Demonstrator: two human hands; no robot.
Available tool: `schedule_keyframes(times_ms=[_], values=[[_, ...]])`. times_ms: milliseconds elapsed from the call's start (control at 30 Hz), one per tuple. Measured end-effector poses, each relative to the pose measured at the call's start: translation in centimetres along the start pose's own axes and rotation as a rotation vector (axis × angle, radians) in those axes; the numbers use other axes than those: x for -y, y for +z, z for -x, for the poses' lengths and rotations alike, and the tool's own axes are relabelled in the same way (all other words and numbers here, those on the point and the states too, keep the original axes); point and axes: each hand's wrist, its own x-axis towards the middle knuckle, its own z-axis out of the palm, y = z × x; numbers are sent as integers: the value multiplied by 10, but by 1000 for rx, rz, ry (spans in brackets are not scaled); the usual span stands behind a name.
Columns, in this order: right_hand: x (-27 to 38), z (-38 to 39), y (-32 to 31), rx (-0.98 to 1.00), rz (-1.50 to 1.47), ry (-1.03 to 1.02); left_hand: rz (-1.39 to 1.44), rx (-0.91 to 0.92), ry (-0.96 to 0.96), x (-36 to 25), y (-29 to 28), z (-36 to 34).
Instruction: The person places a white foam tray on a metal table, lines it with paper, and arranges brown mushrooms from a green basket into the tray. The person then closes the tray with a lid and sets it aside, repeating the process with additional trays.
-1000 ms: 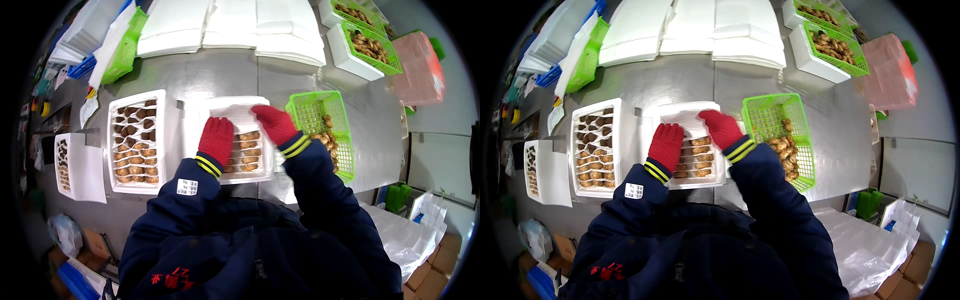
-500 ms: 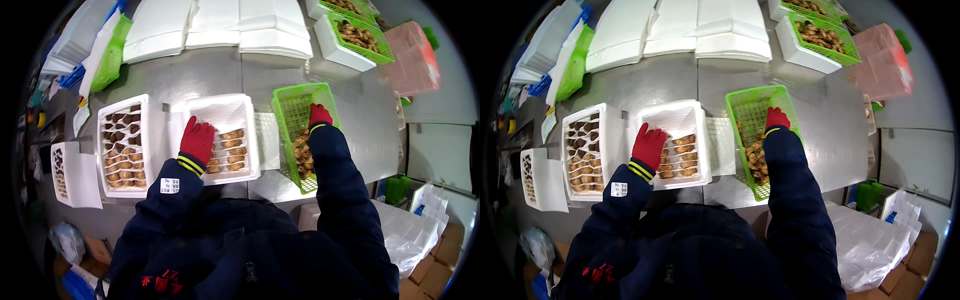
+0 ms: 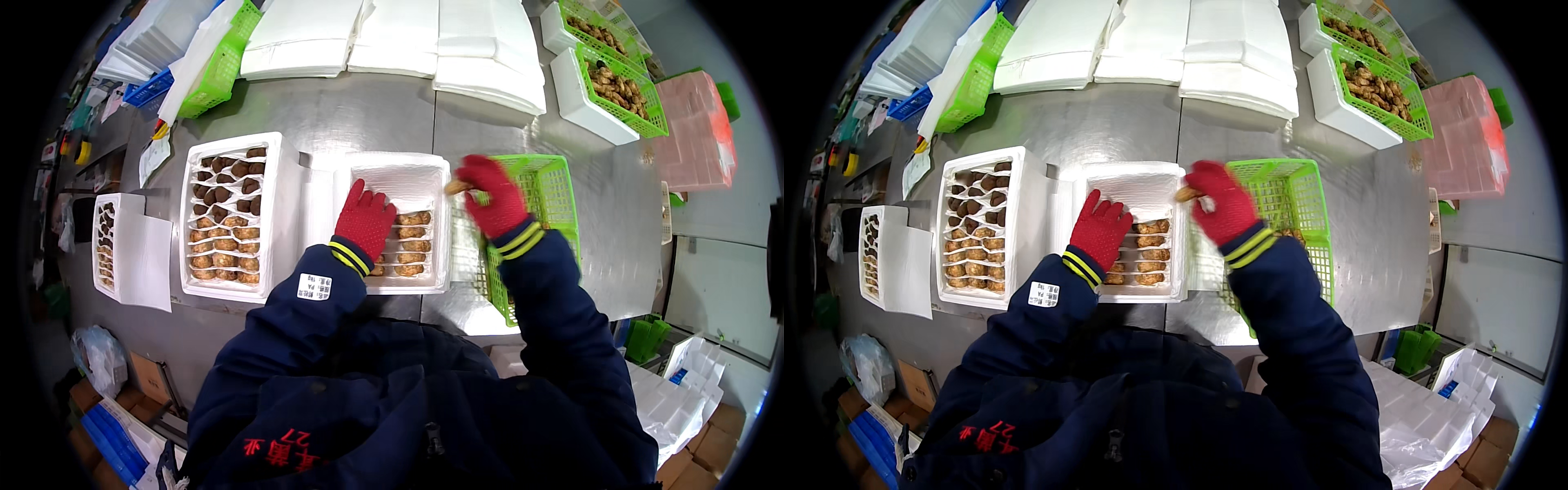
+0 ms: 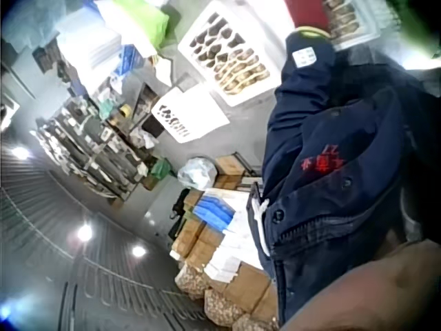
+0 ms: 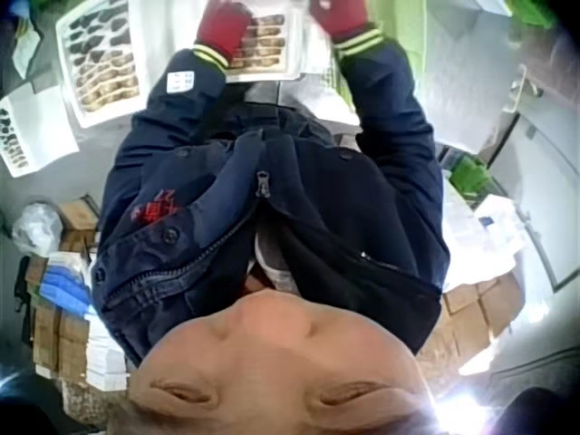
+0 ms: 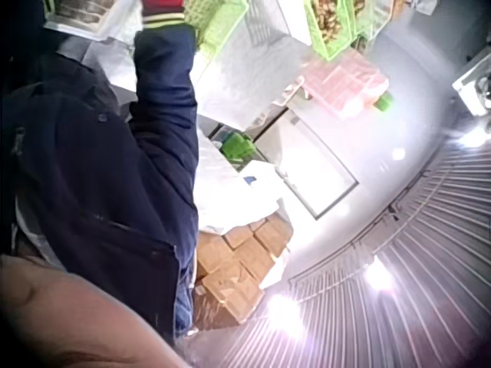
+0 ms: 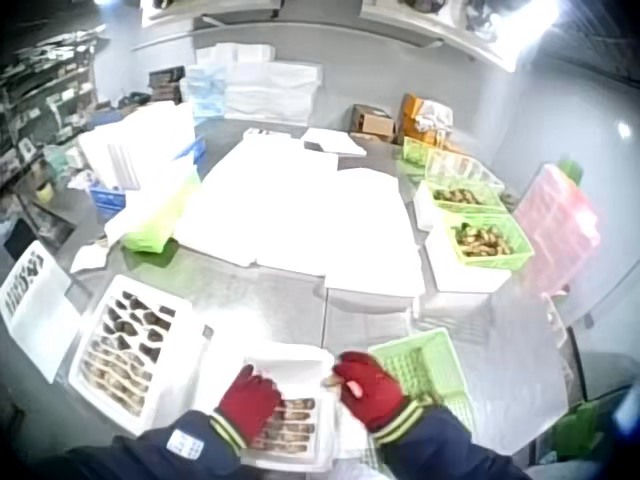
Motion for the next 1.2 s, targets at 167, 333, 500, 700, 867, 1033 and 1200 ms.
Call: schedule_keyframes(times_ms=[167,333,500,700,867,1033,1200], values=[[22,-11,80,543,644,-226,-30,-52,18,6,9,6],[24,-4,86,510,769,-194,-33,-28,2,5,6,5],[33,-1,90,653,880,-45,-55,-3,-18,-3,3,2],[20,-6,77,312,627,-77,38,-14,47,6,-10,3],[-18,-12,58,15,98,615,330,-503,-381,39,-12,-5],[-57,-17,75,167,-243,633,1003,-73,-609,77,-4,-21],[-45,2,62,138,-537,459,1466,-288,-460,79,37,-6]])
